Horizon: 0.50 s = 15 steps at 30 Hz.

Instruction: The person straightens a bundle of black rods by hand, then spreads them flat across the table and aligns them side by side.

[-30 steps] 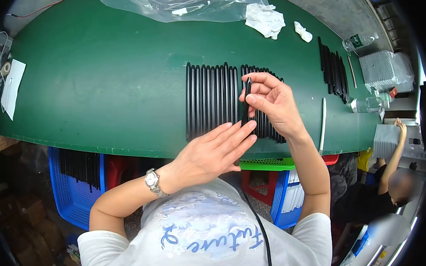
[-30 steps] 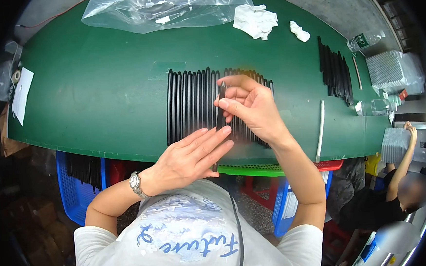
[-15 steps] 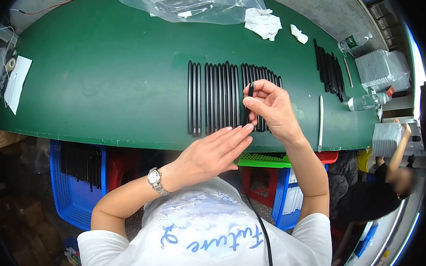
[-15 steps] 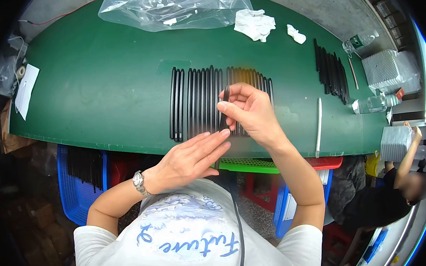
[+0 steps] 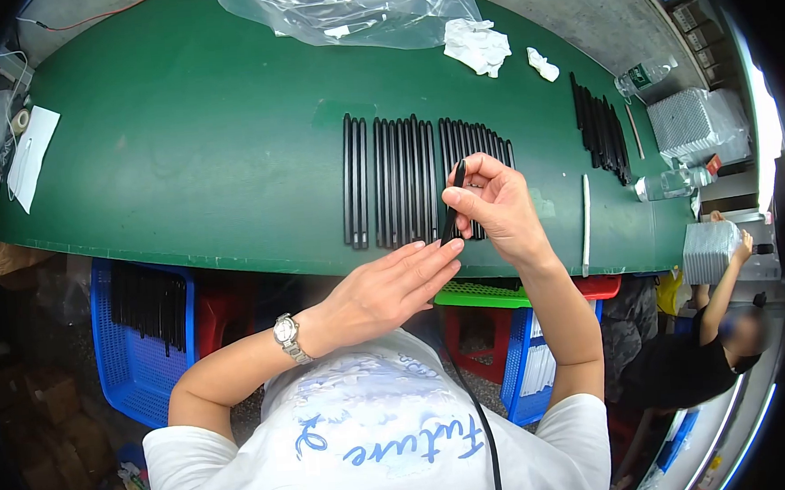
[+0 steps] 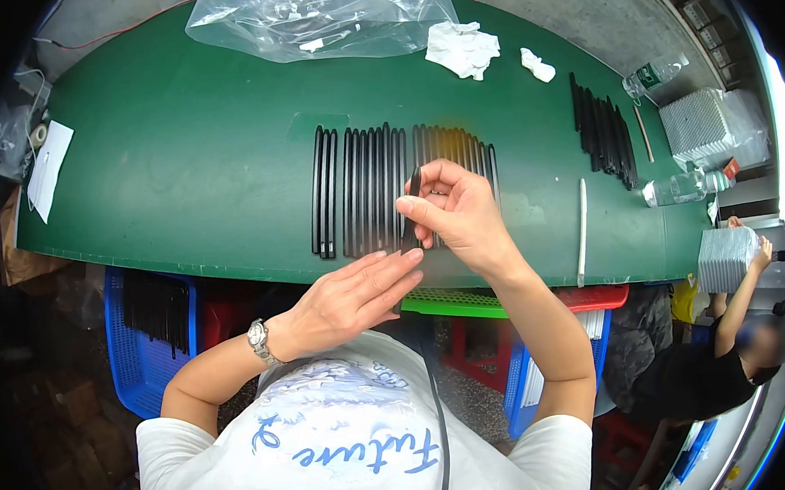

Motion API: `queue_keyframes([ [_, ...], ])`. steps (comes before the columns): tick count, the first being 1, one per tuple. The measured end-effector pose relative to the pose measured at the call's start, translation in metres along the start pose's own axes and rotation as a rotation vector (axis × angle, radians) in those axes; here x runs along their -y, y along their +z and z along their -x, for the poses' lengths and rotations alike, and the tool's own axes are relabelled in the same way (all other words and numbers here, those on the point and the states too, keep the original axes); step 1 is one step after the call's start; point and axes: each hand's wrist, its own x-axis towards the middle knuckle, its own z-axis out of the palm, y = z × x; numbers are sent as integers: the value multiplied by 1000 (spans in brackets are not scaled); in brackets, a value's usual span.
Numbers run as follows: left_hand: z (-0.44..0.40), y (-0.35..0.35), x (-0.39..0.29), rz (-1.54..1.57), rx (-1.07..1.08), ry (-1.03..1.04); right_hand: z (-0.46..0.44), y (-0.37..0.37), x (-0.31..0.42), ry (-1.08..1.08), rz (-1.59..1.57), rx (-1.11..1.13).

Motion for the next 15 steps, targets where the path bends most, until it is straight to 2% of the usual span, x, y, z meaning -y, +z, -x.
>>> queue_keyframes([
  [15,2,-1,-6,-17,-36,32,6,-14,-2,76,-122,98],
])
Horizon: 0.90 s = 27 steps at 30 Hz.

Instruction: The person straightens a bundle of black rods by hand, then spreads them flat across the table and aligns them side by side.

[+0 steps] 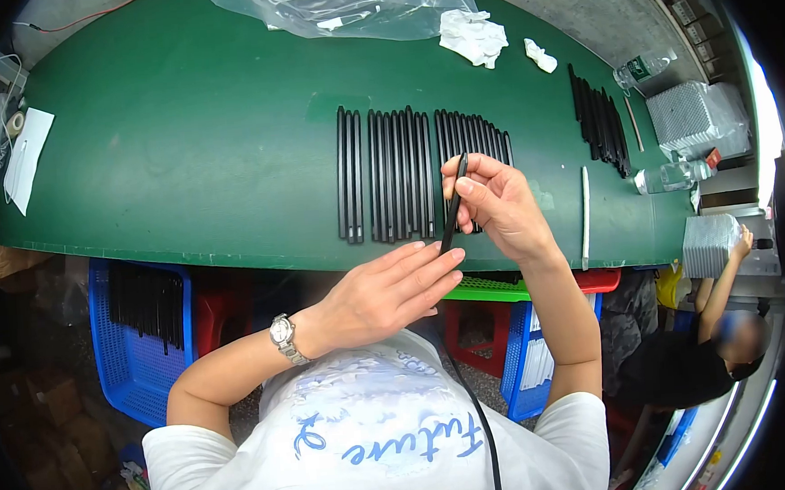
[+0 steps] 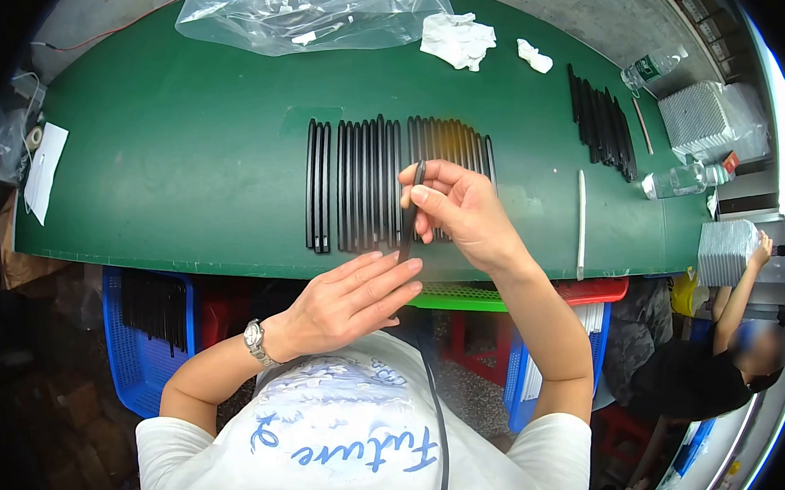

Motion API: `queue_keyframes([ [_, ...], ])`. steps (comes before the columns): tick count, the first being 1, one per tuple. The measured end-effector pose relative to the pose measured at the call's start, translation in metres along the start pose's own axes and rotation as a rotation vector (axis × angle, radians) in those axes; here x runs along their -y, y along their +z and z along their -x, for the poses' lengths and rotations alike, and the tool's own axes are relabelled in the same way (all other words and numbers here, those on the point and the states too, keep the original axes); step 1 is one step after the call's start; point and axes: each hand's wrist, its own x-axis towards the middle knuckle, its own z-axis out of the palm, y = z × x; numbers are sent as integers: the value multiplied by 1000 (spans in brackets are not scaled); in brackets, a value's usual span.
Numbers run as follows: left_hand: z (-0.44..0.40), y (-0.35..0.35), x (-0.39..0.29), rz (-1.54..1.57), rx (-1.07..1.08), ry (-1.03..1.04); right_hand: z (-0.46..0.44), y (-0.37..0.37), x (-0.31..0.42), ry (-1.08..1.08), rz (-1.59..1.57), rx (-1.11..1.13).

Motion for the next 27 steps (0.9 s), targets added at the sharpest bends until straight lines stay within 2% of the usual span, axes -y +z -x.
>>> queue_keyframes([
  [27,5,4,1,50,-45,-13,0,-1,-3,84,43,15],
])
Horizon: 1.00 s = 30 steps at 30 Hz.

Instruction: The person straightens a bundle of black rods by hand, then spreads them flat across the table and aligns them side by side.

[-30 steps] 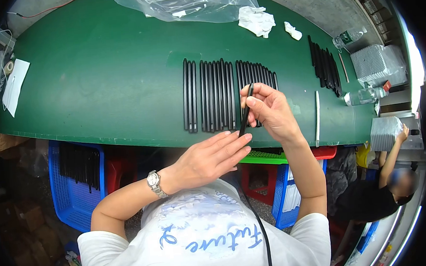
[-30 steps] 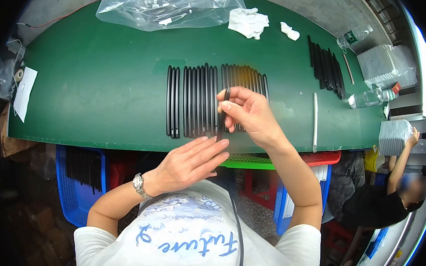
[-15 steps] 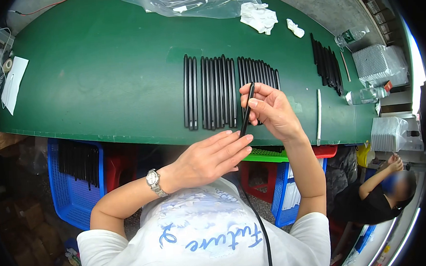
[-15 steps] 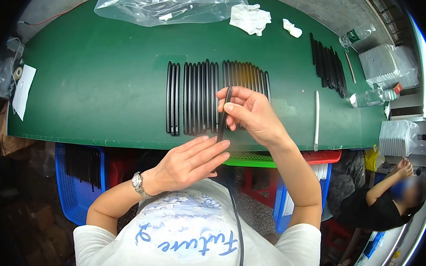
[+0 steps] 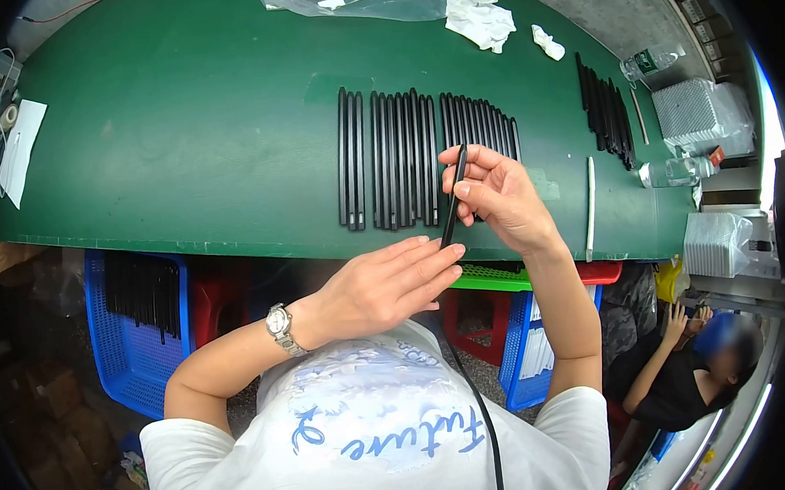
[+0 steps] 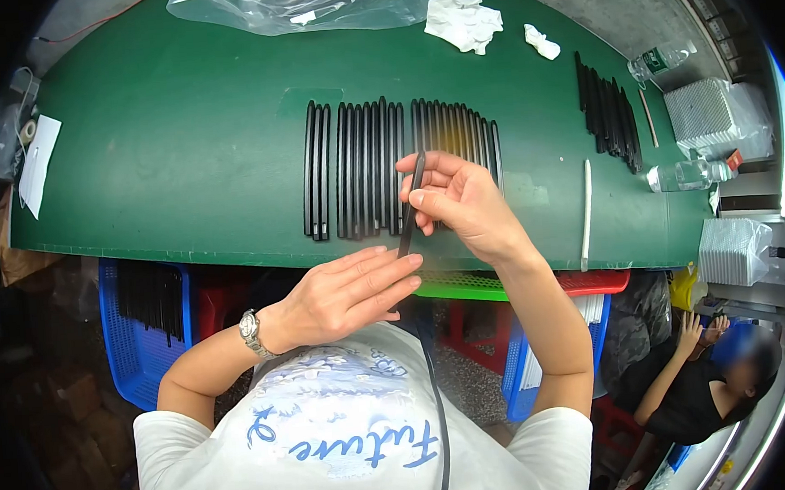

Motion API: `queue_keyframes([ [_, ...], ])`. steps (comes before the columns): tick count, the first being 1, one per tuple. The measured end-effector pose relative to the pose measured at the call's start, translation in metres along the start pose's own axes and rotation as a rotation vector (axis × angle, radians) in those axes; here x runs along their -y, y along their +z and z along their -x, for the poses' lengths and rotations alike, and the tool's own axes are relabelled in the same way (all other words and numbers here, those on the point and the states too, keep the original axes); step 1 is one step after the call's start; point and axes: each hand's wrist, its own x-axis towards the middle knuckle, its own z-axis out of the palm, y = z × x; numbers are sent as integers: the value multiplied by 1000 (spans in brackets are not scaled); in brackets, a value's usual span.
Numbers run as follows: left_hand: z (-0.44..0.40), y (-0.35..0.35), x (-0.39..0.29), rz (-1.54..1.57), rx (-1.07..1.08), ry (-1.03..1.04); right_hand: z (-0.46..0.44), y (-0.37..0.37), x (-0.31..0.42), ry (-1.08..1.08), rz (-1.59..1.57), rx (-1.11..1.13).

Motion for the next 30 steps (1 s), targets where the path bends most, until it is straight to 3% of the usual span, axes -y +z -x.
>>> queue_keyframes([
  [11,-1,-2,-1,43,17,17,-6,-3,-4,25,-98,-100],
  [30,16,3,4,179,-32,-30,-3,5,-4,-29,-29,-35],
])
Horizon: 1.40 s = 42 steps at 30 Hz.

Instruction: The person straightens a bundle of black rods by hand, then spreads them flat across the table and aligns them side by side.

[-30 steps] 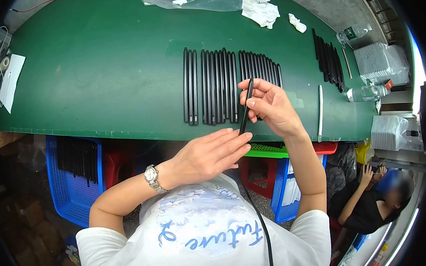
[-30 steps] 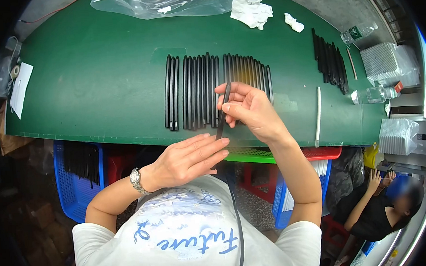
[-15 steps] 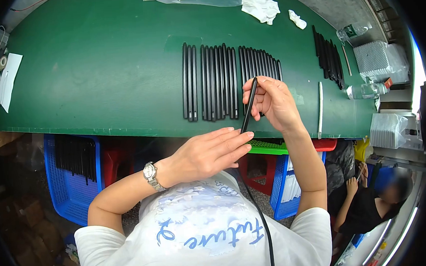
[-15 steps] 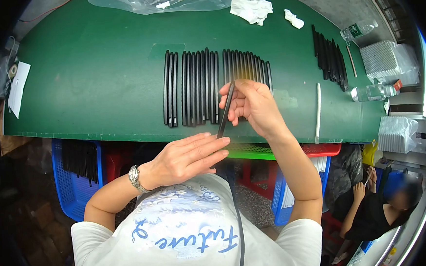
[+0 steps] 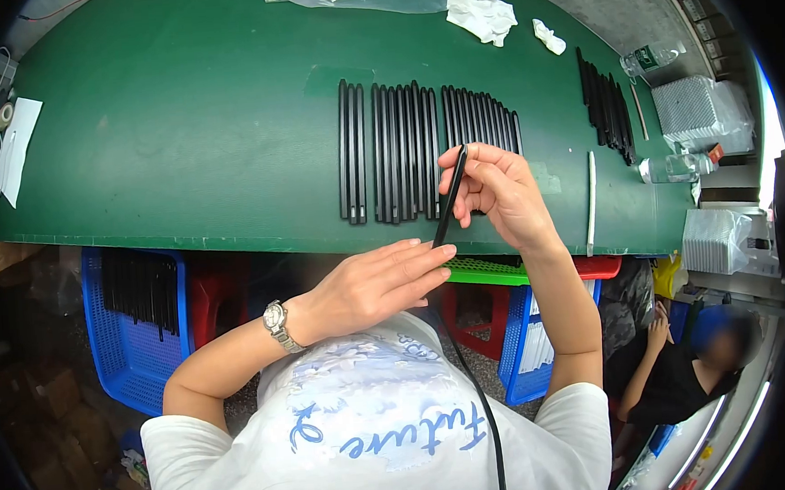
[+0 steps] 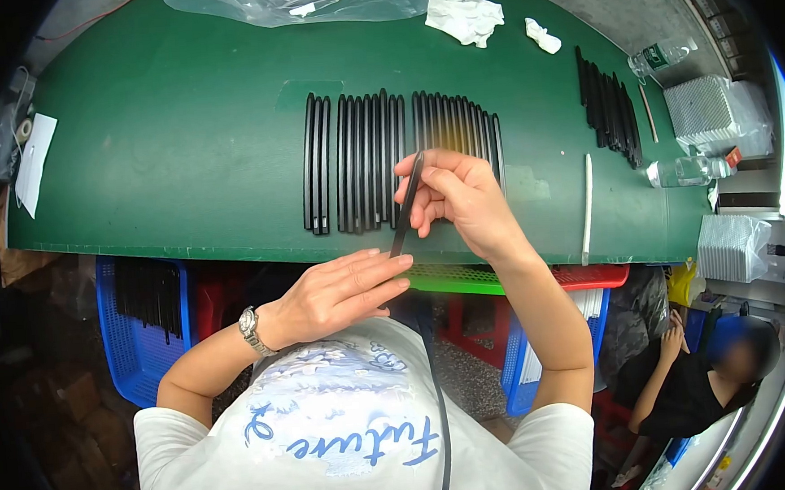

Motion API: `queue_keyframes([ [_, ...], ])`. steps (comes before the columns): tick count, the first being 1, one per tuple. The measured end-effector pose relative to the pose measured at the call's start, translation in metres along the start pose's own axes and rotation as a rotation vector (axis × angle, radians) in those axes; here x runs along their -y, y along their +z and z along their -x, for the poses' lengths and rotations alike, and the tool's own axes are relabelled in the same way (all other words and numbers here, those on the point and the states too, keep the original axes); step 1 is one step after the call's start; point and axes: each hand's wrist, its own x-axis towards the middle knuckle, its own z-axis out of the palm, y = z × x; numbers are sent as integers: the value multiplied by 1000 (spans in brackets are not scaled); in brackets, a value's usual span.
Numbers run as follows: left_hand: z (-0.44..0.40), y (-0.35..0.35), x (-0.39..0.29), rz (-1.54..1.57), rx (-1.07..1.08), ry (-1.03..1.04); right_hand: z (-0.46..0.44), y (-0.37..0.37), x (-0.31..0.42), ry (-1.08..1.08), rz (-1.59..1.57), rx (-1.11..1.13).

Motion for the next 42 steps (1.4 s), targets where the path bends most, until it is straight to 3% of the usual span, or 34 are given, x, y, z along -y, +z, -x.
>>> queue_keyframes([
  [2,2,-7,-1,0,-17,-23,0,-2,0,-6,54,12],
  [5,4,-31,-1,-82,-61,-98,5,-4,11,-201,280,-188],
  [8,11,-58,6,-229,-110,-194,9,-34,4,-536,878,-422],
  [10,12,-69,9,-286,-62,-324,17,-49,2,-501,1014,-538],
  [14,17,-77,22,-359,44,-323,33,-67,-13,-434,1403,-680],
  [15,16,-77,25,-374,65,-293,39,-65,-16,-338,1361,-658],
  [19,8,-82,34,-381,134,-231,47,-54,-27,-393,1302,-568],
  [23,-8,-92,41,-213,143,-340,50,-48,-31,-414,1274,-479],
  [30,-58,-92,95,-240,64,-394,47,-41,-31,-465,1314,-359],
  [37,-107,-63,148,-15,196,-365,35,-28,-31,-473,1342,-297],
  [40,-119,-61,142,145,301,-479,33,-29,-30,-484,1343,-281],
  [42,-115,-56,144,47,272,-424,32,-29,-28,-501,1381,-268],
])
